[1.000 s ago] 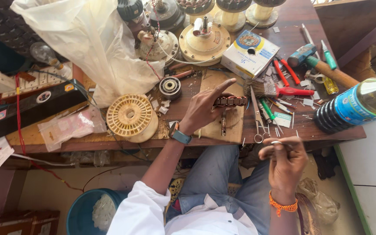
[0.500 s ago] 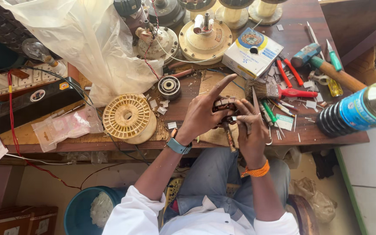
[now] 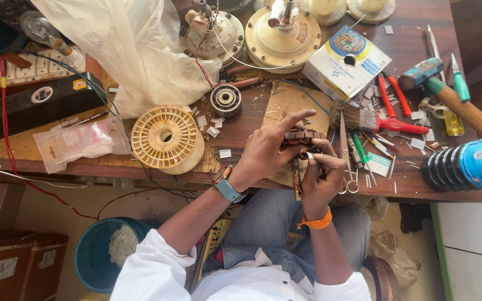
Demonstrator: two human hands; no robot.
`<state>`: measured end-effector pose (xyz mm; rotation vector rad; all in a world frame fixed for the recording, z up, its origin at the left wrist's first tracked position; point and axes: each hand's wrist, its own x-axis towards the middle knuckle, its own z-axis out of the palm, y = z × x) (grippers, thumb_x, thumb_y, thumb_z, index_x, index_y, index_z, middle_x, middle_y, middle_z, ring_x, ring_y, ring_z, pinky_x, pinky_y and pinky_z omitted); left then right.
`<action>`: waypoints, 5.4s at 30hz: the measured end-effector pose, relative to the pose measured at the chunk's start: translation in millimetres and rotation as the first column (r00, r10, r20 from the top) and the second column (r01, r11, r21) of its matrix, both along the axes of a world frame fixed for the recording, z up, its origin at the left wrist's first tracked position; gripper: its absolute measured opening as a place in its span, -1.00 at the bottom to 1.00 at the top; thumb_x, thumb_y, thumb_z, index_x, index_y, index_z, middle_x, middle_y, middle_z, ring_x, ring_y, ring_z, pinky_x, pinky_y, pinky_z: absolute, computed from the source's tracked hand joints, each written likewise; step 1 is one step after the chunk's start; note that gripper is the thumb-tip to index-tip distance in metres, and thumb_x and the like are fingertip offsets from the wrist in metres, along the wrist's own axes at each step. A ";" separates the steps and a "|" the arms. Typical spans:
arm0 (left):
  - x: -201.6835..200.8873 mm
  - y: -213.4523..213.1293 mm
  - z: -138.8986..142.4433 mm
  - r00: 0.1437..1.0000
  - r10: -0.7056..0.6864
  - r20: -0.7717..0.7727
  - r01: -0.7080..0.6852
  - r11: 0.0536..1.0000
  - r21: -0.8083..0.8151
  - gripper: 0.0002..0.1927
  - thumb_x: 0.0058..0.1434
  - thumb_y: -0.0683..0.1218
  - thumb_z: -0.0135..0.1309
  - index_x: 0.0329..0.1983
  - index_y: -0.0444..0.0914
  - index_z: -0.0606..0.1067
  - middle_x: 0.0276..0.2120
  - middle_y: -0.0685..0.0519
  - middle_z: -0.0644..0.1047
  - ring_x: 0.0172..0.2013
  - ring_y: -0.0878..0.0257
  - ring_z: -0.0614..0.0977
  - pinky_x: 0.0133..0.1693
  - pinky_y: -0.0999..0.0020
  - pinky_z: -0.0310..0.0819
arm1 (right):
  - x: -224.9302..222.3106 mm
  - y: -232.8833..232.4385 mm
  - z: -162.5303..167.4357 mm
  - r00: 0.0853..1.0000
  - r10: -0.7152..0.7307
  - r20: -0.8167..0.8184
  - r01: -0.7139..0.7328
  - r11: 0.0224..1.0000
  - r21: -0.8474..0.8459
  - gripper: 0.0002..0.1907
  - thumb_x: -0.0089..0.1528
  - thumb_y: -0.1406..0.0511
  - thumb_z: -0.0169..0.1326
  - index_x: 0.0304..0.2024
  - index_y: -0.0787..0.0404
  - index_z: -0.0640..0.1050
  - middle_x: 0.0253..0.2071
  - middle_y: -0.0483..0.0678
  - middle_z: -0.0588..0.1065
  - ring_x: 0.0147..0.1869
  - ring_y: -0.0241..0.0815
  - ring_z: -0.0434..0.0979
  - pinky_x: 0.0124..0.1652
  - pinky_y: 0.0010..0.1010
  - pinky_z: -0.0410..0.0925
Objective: The person cuts small white insulating strips with scissors and places them between copper windings on a motor armature. They then use a screwdriver to press the strips into the slots. The person repeats this process for several slots on the armature.
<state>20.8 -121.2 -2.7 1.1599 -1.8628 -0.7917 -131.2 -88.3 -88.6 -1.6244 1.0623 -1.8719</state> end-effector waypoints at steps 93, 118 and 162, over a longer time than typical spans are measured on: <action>-5.6 -20.6 6.8 0.965 -0.191 0.183 0.183 0.981 0.060 -0.66 0.27 0.04 0.14 0.06 -0.15 0.53 -0.20 -0.11 0.65 -0.14 -0.14 0.64 -0.16 -0.06 0.48 | -48.3 -6.2 110.5 0.552 -0.101 -0.828 -0.088 0.980 -0.178 -0.67 0.19 0.57 0.25 0.01 0.34 0.60 -0.08 0.09 0.59 -0.05 0.01 0.66 -0.09 -0.28 0.52; 10.3 -41.4 5.3 0.836 -0.472 0.280 0.498 0.867 -0.022 -0.64 0.34 0.06 0.05 0.06 -0.25 0.40 -0.20 -0.21 0.60 -0.12 -0.21 0.60 -0.14 -0.14 0.42 | -45.3 0.5 92.9 0.504 -0.370 -0.780 0.133 0.926 -0.354 -0.65 0.15 0.29 0.42 0.00 0.13 0.71 -0.24 -0.16 0.54 -0.12 -0.13 0.33 -0.06 -0.27 0.25; -11.8 47.9 -46.9 0.956 0.171 -0.237 -0.257 0.877 -0.405 -0.61 0.32 0.16 0.17 -0.05 -0.23 0.52 -0.19 -0.01 0.58 -0.16 0.06 0.60 -0.08 0.13 0.45 | -23.5 35.3 91.7 0.866 0.128 -0.484 0.039 0.947 0.320 -0.63 0.22 0.28 0.29 0.07 0.20 0.64 0.06 -0.08 0.63 0.22 -0.12 0.50 0.26 -0.31 0.35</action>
